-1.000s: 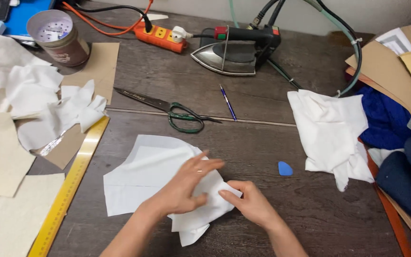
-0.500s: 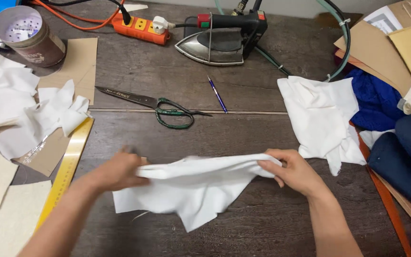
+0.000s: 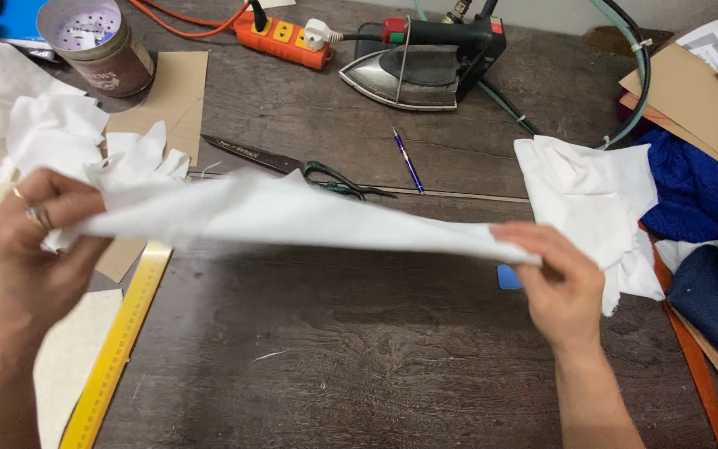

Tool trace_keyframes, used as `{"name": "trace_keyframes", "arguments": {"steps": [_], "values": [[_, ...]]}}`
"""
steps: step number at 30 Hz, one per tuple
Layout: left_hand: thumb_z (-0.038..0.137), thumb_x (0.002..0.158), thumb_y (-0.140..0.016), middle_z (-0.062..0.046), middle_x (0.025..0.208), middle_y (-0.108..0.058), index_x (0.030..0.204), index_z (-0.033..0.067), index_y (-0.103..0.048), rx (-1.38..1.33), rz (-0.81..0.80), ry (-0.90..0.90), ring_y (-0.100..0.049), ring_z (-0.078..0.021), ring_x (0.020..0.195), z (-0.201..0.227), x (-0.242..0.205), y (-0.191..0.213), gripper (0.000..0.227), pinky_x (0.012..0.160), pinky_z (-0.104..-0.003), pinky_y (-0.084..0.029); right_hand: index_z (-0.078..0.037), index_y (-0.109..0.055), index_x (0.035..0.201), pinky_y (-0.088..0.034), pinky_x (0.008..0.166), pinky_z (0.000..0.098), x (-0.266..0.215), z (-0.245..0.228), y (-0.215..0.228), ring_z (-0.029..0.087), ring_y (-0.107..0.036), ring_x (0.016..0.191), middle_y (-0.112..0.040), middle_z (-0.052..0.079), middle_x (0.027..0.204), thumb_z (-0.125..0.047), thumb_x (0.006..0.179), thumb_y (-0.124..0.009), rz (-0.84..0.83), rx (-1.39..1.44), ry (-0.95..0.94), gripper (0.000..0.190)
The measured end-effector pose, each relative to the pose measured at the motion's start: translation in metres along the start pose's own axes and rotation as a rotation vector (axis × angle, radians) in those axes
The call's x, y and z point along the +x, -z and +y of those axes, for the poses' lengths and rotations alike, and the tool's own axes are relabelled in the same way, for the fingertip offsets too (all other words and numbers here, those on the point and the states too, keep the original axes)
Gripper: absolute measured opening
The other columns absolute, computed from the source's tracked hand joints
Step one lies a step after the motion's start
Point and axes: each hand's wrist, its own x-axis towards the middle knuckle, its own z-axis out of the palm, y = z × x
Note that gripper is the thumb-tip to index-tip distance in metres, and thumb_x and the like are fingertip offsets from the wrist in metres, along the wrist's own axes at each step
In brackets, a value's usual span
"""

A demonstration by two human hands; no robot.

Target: The person measures and marks a white fabric piece using a yellow ruler and a blue pen. They align the ruler on the fabric and draw straight lines. The person then folds the fabric and moves it aside to clear the workspace.

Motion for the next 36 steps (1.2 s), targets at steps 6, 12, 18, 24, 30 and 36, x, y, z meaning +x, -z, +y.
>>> {"name": "trace_keyframes", "arguments": {"steps": [6,12,18,24,30,36], "values": [[-0.005,0.075,-0.072,-0.002,0.096,-0.056,0.104,0.0207,-0.073,-0.027,-0.062,0.095,-0.053,-0.0198,0.091,-0.028,-0.07,-0.059,0.039,0.081,-0.031,-0.04,-0.009,-0.069,0.105,-0.047,0.11,0.0417,-0.088,0.056,-0.024,0.024,-0.064,0.111,-0.068,0.012,0.115,0.003,0.078,-0.058,-0.083,0.018,-0.074,0.031],[-0.006,0.067,-0.063,-0.004,0.1,-0.064,0.094,0.022,-0.079,0.036,-0.205,0.253,-0.061,-0.0245,0.096,-0.078,-0.133,-0.121,0.042,0.091,-0.038,-0.046,-0.012,-0.072,0.11,-0.042,0.108,0.0427,-0.161,0.085,-0.06,0.024,-0.06,0.115,-0.065,0.011,0.123,0.005,0.075,-0.06,-0.295,-0.032,-0.217,0.041],[-0.01,0.066,-0.055,-0.004,0.105,-0.066,0.087,0.0221,-0.078,0.095,-0.161,0.21,-0.06,-0.0267,0.099,-0.086,-0.148,-0.118,0.044,0.094,-0.042,-0.044,-0.011,-0.072,0.108,-0.044,0.099,0.0347,-0.182,0.067,-0.07,0.023,-0.062,0.116,-0.063,0.007,0.125,0.007,0.079,-0.056,-0.303,0.014,-0.243,0.038],[-0.005,0.069,-0.056,0.001,0.107,-0.066,0.084,0.022,-0.077,0.223,-0.194,0.229,-0.058,-0.0269,0.096,-0.105,-0.168,-0.109,0.037,0.092,-0.041,-0.046,-0.01,-0.068,0.111,-0.046,0.094,0.0405,-0.206,0.064,-0.074,0.027,-0.059,0.114,-0.059,0.01,0.126,0.003,0.082,-0.058,-0.405,-0.022,-0.127,0.034],[-0.006,0.073,-0.05,0.005,0.123,-0.065,0.075,0.0281,-0.08,0.452,-0.236,0.375,-0.058,-0.0265,0.107,-0.086,-0.174,-0.092,0.046,0.09,-0.041,-0.049,-0.014,-0.07,0.103,-0.042,0.091,0.0435,-0.2,0.047,-0.06,0.026,-0.058,0.111,-0.065,0.005,0.121,-0.03,0.078,-0.08,-0.39,-0.075,0.012,0.031],[-0.013,0.071,-0.045,-0.026,0.133,-0.059,0.062,-0.0117,-0.051,0.354,-0.046,0.225,-0.062,-0.035,0.119,-0.02,-0.141,-0.102,0.011,0.102,-0.045,-0.044,-0.009,-0.067,0.113,-0.044,0.094,0.0395,-0.168,0.049,-0.055,0.022,-0.061,0.111,-0.066,0.006,0.121,-0.013,0.092,-0.053,-0.153,-0.181,-0.086,0.025]]}}
